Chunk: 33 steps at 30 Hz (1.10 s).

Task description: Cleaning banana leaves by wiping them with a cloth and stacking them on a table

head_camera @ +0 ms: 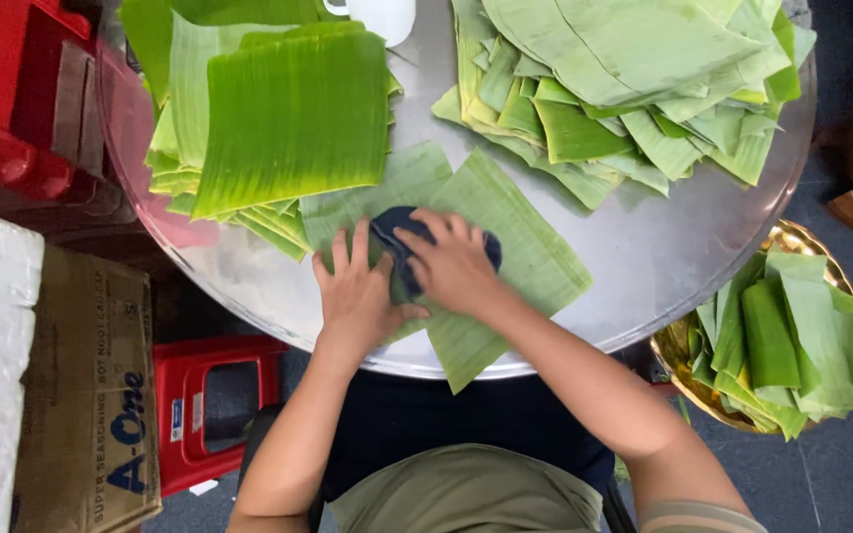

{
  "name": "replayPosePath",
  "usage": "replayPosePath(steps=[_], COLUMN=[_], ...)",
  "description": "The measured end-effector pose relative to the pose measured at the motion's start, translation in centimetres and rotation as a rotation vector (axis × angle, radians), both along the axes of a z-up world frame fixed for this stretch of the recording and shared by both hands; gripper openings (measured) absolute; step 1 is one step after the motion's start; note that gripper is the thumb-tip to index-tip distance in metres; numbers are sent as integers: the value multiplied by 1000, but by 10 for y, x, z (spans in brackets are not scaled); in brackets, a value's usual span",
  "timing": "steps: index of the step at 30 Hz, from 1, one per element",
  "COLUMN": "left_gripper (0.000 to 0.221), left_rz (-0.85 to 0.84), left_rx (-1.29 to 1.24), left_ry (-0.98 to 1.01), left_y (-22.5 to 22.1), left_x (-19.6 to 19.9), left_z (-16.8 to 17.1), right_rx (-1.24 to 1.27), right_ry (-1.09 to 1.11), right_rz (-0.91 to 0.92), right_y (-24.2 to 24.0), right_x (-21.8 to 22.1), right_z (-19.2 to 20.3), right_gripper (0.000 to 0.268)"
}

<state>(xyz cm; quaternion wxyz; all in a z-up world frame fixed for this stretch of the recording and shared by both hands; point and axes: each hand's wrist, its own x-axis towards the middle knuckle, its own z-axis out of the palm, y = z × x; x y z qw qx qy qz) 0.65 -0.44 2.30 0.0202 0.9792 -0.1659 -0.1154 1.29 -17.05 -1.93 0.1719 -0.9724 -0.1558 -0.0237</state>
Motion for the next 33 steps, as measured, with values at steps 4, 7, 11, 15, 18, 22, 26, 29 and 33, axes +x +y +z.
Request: replayPosePath(steps=[4,7,11,15,18,22,26,29,33], left_gripper=[105,105,106,104,104,106,107,107,107], left_rz=[-1,7,7,4,-15,-6,-14,-23,-25], left_rx=[-1,17,24,46,78,79,58,71,86], left_ry=[7,26,33,74,59,44,20,13,20], left_y=[-2,-3,-4,-5,-7,-9,-10,-11,-11], left_x=[2,1,1,6,5,4,3,8,5], left_z=[4,6,8,4,7,9,7,5,6], right_rx=[-35,-82,-55,-21,-160,-404,-99,-44,-146], right_ry=[-57,-107,-233,-237,-57,-219,-194,-127,-185], right_rz=[-150,-292,-318,103,93,-160,-240,-28,-32], right_y=[-41,-68,-64,-5,-8,-76,-91,-32,-35], right_x=[53,89,93,11,7,67,78,24,2], right_z=[-12,-26,-29,7,8,-33,-36,-23,-32], right_gripper=[45,45,42,59,52,39,32,31,47])
